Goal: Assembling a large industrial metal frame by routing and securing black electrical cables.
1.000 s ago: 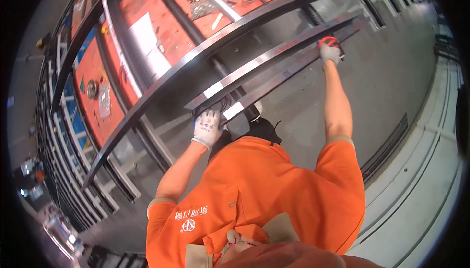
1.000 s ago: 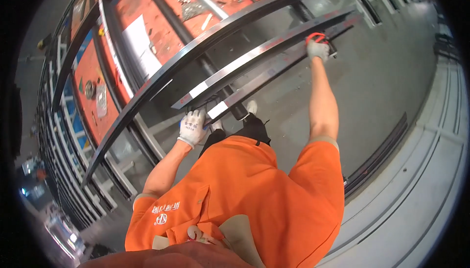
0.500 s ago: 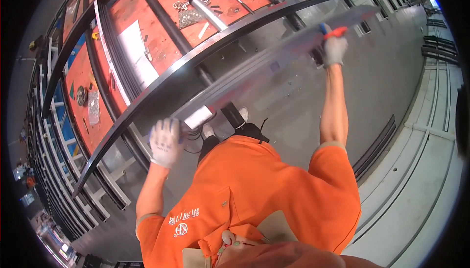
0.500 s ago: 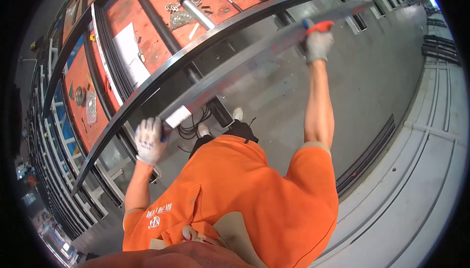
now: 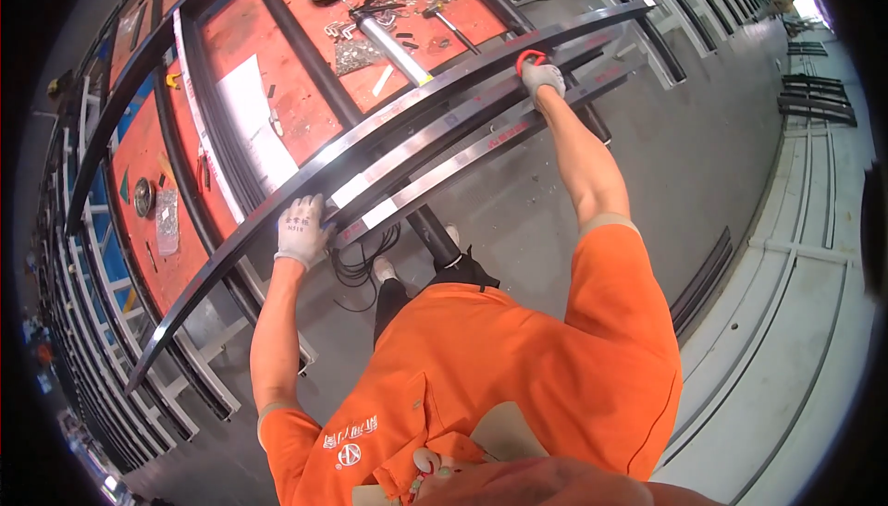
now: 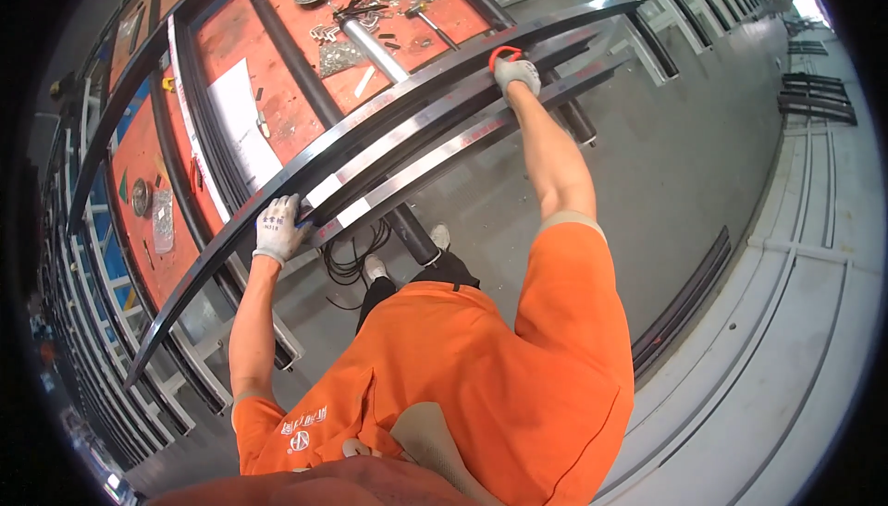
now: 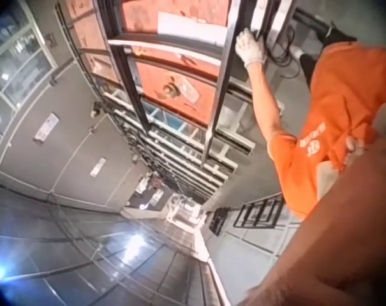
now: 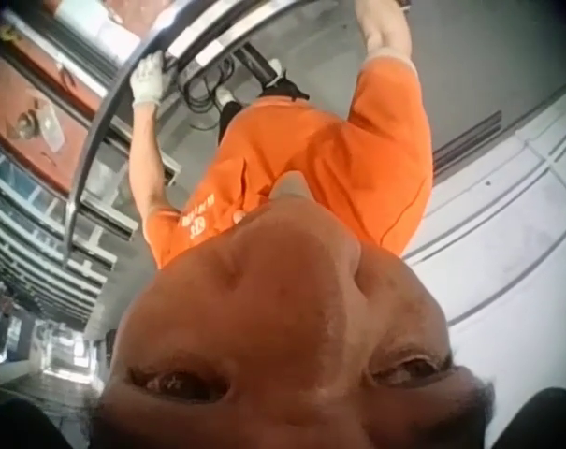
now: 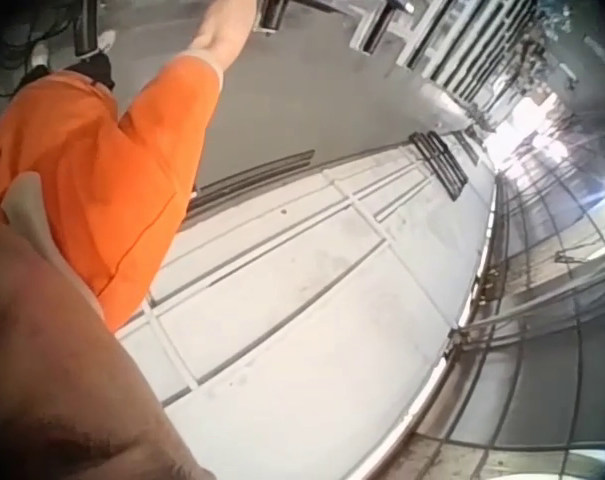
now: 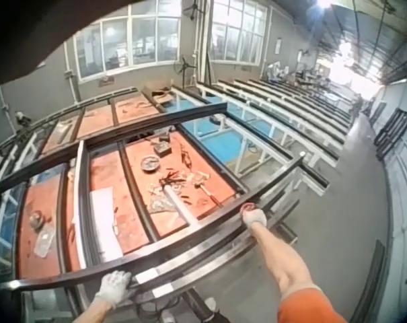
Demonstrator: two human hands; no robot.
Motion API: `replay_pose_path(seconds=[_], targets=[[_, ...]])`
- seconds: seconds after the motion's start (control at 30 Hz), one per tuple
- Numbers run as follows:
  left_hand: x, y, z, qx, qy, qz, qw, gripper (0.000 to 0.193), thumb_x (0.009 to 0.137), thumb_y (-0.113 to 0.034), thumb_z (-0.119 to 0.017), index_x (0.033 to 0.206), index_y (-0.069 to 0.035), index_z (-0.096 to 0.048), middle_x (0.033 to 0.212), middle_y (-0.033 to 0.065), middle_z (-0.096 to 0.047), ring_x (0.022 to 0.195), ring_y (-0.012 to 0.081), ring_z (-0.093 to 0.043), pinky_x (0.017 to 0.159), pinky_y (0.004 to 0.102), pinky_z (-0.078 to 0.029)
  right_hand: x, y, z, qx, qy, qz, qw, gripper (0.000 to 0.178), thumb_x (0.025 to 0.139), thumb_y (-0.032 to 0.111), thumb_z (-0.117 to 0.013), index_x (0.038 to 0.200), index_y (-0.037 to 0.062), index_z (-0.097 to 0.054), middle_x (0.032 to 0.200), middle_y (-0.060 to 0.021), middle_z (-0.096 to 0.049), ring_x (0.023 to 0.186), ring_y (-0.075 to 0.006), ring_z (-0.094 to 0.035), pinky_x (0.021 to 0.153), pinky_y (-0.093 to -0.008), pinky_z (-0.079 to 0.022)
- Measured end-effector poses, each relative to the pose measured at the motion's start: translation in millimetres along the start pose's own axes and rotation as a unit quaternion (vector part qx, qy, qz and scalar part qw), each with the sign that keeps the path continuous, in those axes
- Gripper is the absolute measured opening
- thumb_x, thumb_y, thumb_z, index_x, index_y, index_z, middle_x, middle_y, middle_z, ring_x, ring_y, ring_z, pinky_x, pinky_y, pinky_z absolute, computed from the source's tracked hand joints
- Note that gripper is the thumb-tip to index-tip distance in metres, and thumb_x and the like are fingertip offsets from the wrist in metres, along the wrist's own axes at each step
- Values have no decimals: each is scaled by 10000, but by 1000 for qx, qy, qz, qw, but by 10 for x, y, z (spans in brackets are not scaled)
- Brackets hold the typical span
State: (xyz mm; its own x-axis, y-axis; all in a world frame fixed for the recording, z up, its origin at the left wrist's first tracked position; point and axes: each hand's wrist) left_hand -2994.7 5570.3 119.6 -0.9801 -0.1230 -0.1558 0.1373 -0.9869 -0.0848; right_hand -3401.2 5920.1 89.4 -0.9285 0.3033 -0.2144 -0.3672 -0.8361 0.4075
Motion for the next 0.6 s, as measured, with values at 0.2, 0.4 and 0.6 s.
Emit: replay_pose_path(seconds=[0.2,0.4,0.6], targets=[[11,144,-326,-16,58,34,998,506,774,-309,-695,1181,-43,-558,1096,120,-616,991,309,-594,858,384,-480,-485,140,351,138,59,111,982,480,795,439,-617,859,-33,-676,809,-153,-665,706,-253,-616,654,-353,-501],[-316,395,15,-130,-156,-73,976,440,929,-271,-579,1268,5,-530,1185,155,-597,1023,291,-577,918,374,-462,-1921,-84,430,213,159,260,928,294,826,285,-693,918,24,-596,713,-35,-570,629,-139,-522,590,-310,-457],[-495,93,611,-647,-36,108,754,425,964,-254,-545,1292,14,-512,1113,92,-641,793,133,-558,724,255,-468,-3735,36,274,304,375,270,833,191,821,166,-701,877,41,-569,736,-27,-560,631,-109,-487,608,-244,-427]])
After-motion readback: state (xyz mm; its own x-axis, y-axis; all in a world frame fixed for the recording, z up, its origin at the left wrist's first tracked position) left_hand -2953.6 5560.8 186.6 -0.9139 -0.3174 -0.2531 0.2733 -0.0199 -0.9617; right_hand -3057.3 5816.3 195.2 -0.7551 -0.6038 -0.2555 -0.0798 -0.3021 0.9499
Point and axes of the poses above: each hand's wrist, its own x-axis towards the middle knuckle, its own z-axis out of the back of the hand, y = z × x
